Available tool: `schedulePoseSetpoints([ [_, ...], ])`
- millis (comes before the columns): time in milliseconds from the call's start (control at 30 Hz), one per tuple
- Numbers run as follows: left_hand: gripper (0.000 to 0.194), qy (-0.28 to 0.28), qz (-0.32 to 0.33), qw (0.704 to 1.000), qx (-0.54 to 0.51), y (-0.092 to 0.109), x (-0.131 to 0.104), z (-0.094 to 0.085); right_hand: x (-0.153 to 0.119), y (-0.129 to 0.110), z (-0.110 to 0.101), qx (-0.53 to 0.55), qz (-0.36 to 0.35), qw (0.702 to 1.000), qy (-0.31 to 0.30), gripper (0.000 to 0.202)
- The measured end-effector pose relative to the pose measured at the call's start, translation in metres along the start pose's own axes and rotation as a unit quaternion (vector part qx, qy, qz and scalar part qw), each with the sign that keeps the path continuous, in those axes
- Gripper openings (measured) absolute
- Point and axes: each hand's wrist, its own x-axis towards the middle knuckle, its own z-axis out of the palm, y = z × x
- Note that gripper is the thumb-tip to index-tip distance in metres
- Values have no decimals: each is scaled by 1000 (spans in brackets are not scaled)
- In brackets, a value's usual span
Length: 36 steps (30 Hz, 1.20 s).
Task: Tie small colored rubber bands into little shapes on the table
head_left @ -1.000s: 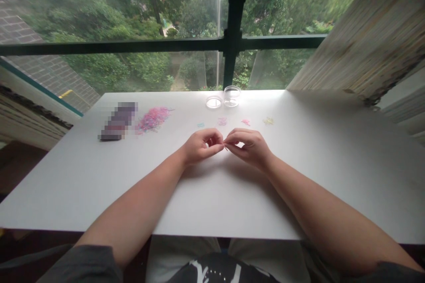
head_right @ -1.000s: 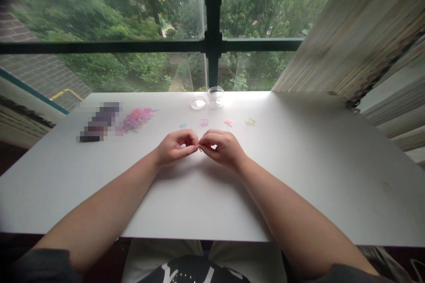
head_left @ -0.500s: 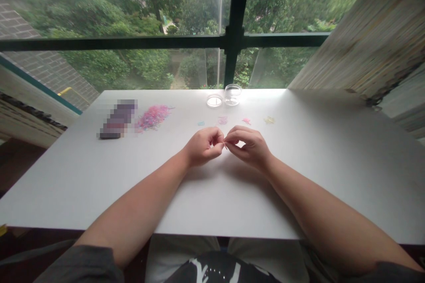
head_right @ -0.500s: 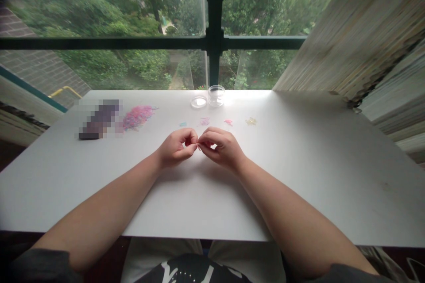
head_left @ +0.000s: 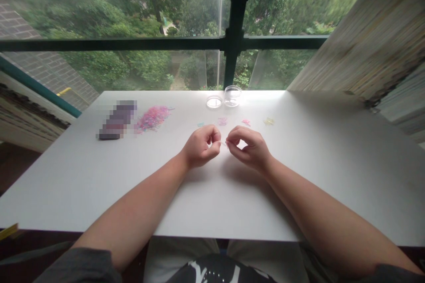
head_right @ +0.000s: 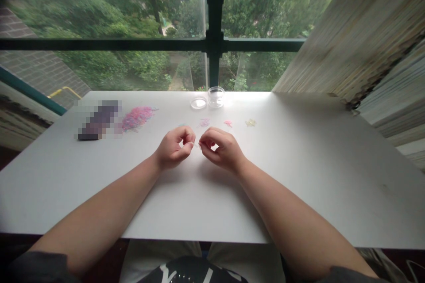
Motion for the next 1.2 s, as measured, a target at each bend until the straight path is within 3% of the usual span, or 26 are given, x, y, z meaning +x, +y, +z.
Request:
schedulePoseSetpoints([
  [133, 7, 46, -24, 998, -21, -3, -1, 0, -1, 0, -1, -5, 23, 1000, 2, 7],
  [467, 7, 81, -25, 996, -27, -9, 1, -3, -1, 8, 0, -26, 56, 998, -9, 10],
  [533, 7, 95, -39, 995, 10, -15, 4, -13, -1, 10, 0, -32, 72, 997, -10, 11],
  [633, 5, 110, -102, 980, 131, -32, 6, -41, -1, 15, 0, -39, 92, 995, -9, 9],
  [767, 9, 200, -245, 901, 297, -56, -4, -92, -1, 20, -1, -60, 108, 992, -11, 7],
  [867, 11, 210, -311, 865, 333, -68, -17, -117, 1, 28, -7, -85, 111, 990, 8, 10],
  [1033, 8, 198, -332, 856, 343, -82, -23, -122, 3, 47, -25, -156, 126, 977, 69, 11],
  [1200, 13, 183, -264, 880, 350, -86, -20, -115, 3, 58, -31, -215, 132, 964, 80, 12],
])
